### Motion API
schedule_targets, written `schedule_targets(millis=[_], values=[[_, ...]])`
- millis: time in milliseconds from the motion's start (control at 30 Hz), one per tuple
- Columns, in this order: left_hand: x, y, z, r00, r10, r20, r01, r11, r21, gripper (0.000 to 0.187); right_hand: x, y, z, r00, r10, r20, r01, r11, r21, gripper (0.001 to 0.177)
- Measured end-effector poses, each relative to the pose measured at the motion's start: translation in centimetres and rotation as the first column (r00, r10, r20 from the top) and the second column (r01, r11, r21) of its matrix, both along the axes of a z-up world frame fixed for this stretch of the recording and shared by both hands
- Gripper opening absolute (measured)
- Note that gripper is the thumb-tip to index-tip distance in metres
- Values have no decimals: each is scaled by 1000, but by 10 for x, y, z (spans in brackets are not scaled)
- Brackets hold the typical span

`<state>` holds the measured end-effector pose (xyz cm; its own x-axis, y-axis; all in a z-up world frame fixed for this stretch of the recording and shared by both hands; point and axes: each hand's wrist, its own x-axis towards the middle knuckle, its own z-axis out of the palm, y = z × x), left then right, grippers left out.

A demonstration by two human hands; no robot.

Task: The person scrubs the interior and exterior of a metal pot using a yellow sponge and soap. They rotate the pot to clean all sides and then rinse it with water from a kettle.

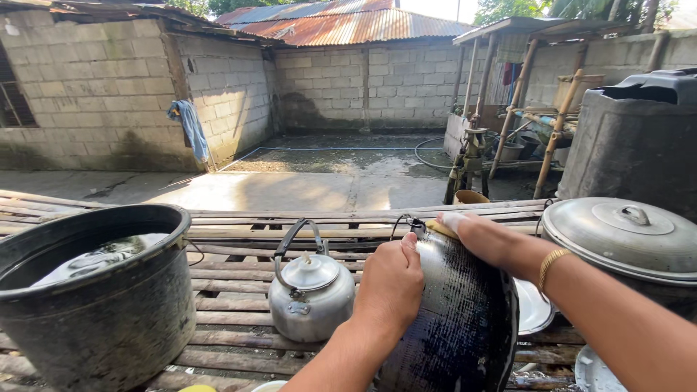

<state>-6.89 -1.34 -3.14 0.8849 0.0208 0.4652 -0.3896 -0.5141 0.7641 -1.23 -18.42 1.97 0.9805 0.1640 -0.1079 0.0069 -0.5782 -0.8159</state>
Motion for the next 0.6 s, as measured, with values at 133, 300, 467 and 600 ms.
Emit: schedule_targets(millis=[133, 300, 467, 600], values=[[-12, 0, 11, 997, 54, -59, -52, 998, 26, 54, -1, 14, 9, 998, -1, -60, -3, 998, -63, 60], [-9, -3, 8, 985, 111, -133, -102, 992, 74, 53, -24, 13, -4, 948, 154, 279, -77, 961, -267, 57], [8, -3, 5, 999, 45, -28, -43, 997, 72, 52, -86, 18, -31, 746, 307, 591, 88, 835, -544, 67], [12, -4, 1, 998, 43, -47, -41, 998, 39, 48, -124, 19, -51, 614, 338, 713, 132, 847, -516, 63]])
